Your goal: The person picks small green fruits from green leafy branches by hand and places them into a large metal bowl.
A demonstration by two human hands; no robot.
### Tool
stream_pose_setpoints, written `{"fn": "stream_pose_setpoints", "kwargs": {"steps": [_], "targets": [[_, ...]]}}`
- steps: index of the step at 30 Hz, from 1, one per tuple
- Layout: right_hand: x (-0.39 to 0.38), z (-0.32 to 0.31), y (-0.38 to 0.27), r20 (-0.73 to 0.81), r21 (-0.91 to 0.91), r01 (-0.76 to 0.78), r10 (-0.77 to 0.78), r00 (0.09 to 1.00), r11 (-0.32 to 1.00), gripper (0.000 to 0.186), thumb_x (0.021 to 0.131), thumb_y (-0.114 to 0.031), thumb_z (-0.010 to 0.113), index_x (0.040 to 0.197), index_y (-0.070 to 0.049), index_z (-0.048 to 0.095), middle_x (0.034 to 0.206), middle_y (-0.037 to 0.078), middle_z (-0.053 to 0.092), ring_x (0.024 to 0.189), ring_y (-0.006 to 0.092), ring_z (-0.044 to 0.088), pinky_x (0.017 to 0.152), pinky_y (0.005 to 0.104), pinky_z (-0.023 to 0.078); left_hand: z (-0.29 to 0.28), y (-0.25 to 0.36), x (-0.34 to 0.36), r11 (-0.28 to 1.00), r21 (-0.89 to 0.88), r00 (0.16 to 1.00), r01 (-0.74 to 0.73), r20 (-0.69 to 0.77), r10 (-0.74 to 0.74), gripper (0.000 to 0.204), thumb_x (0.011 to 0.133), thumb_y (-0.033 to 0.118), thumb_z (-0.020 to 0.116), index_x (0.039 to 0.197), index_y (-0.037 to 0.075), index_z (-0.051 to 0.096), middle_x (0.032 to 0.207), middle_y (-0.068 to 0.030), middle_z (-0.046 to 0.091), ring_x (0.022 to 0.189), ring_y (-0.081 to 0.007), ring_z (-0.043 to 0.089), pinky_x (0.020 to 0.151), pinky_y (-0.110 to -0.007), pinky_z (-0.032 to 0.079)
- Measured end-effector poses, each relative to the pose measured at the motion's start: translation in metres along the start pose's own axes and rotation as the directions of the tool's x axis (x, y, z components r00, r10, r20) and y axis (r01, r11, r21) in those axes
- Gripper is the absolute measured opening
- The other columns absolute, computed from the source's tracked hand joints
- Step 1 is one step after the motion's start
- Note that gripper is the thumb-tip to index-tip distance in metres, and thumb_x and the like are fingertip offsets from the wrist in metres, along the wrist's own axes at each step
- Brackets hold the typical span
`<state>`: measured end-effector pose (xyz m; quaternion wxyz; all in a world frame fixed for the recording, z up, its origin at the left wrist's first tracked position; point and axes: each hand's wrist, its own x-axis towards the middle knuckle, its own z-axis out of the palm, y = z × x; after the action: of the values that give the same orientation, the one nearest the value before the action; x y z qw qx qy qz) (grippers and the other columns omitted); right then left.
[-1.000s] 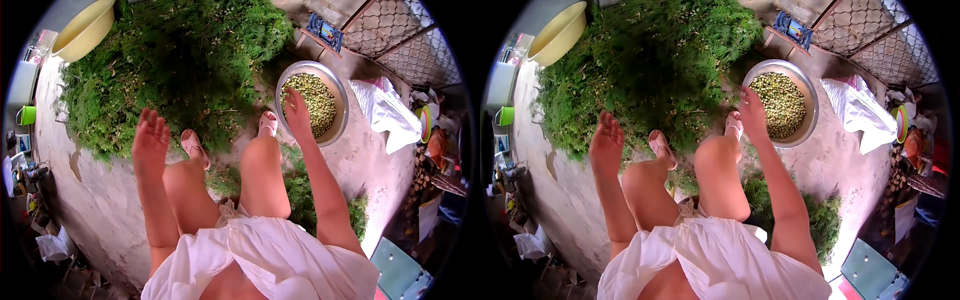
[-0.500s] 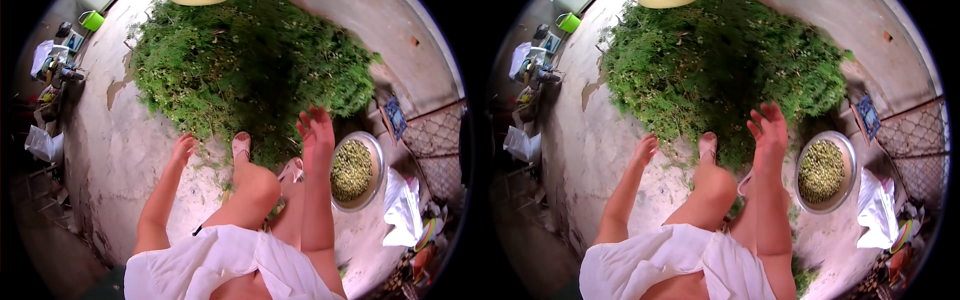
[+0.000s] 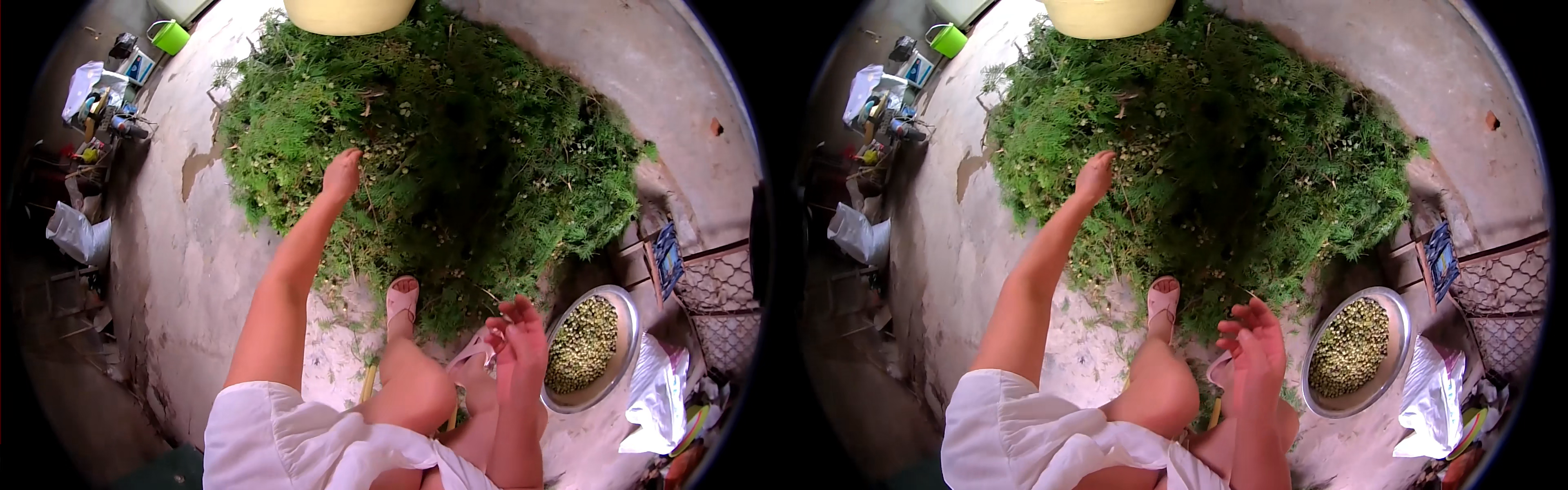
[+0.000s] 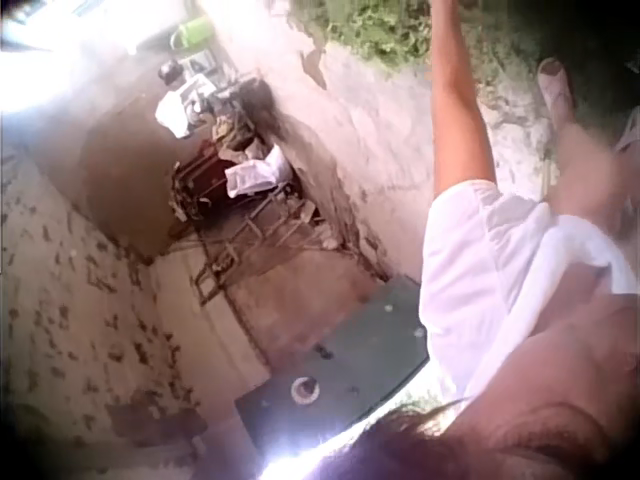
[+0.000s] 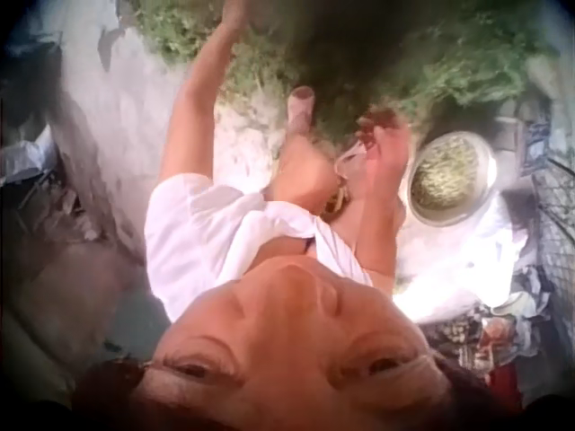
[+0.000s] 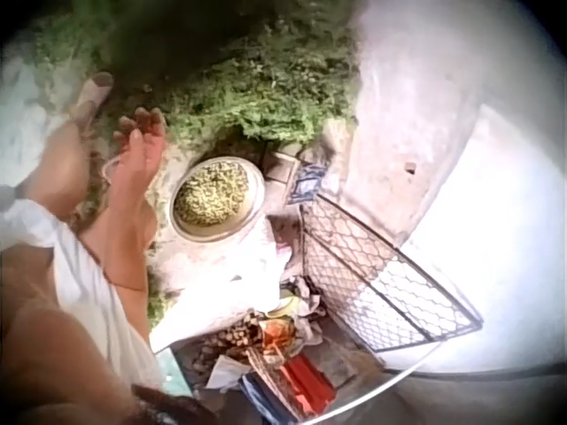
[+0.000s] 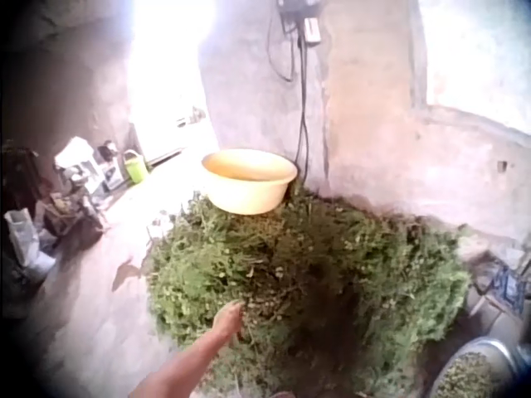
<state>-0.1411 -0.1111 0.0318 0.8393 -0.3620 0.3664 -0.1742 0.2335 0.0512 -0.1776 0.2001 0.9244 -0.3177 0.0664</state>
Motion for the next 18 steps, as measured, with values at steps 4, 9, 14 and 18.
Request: {"fn": "stream_pose_setpoints", "kwargs": {"steps": [4,9,14,18], "targets": [[-0.002,-0.003,-0.006,-0.011,0.028,-0.067,0.067,0.998,0.997,0.038,0.081,0.001,0.043,0.119,-0.002,0.041,0.107,0.011,0.051,0.087,0.0169,0.055,0.069,0.0268,0.046,0.007,0.015,0.050,0.970,0.155,0.981,-0.189,0.068,0.181,0.031,0.075,0.000,0.049,0.106,0.007,0.051,0.111,-0.0090,0.052,0.090,-0.0303,0.056,0.074,-0.038,0.048],[-0.001,-0.004,-0.001,0.049,0.007,-0.122,0.121,0.991,0.993,0.036,0.082,-0.001,0.042,0.119,-0.001,0.041,0.107,0.012,0.051,0.089,0.0187,0.055,0.074,0.0298,0.047,0.012,0.033,0.102,0.980,0.020,0.960,0.198,-0.204,-0.190,0.024,0.084,0.023,0.051,0.101,0.007,0.048,0.099,-0.0141,0.051,0.081,-0.0326,0.056,0.066,-0.040,0.047],[0.000,-0.005,0.001,0.055,0.003,-0.146,0.145,0.988,0.989,0.035,0.083,-0.001,0.042,0.118,-0.001,0.041,0.106,0.011,0.052,0.089,0.0182,0.056,0.076,0.0296,0.047,0.035,0.018,0.133,0.906,-0.196,0.912,0.375,-0.096,-0.398,0.036,0.083,0.034,0.052,0.099,0.002,0.054,0.095,-0.0162,0.058,0.085,-0.0335,0.056,0.075,-0.042,0.044],[0.002,-0.002,0.007,0.088,-0.008,-0.150,0.150,0.985,0.989,0.033,0.084,0.000,0.042,0.117,-0.001,0.043,0.106,0.011,0.053,0.089,0.0178,0.056,0.075,0.0292,0.047,0.051,-0.009,0.136,0.704,-0.439,0.811,0.558,0.111,-0.574,0.038,0.082,0.037,0.055,0.074,0.000,0.060,0.072,-0.0125,0.061,0.069,-0.0261,0.058,0.064,-0.040,0.045]]}}
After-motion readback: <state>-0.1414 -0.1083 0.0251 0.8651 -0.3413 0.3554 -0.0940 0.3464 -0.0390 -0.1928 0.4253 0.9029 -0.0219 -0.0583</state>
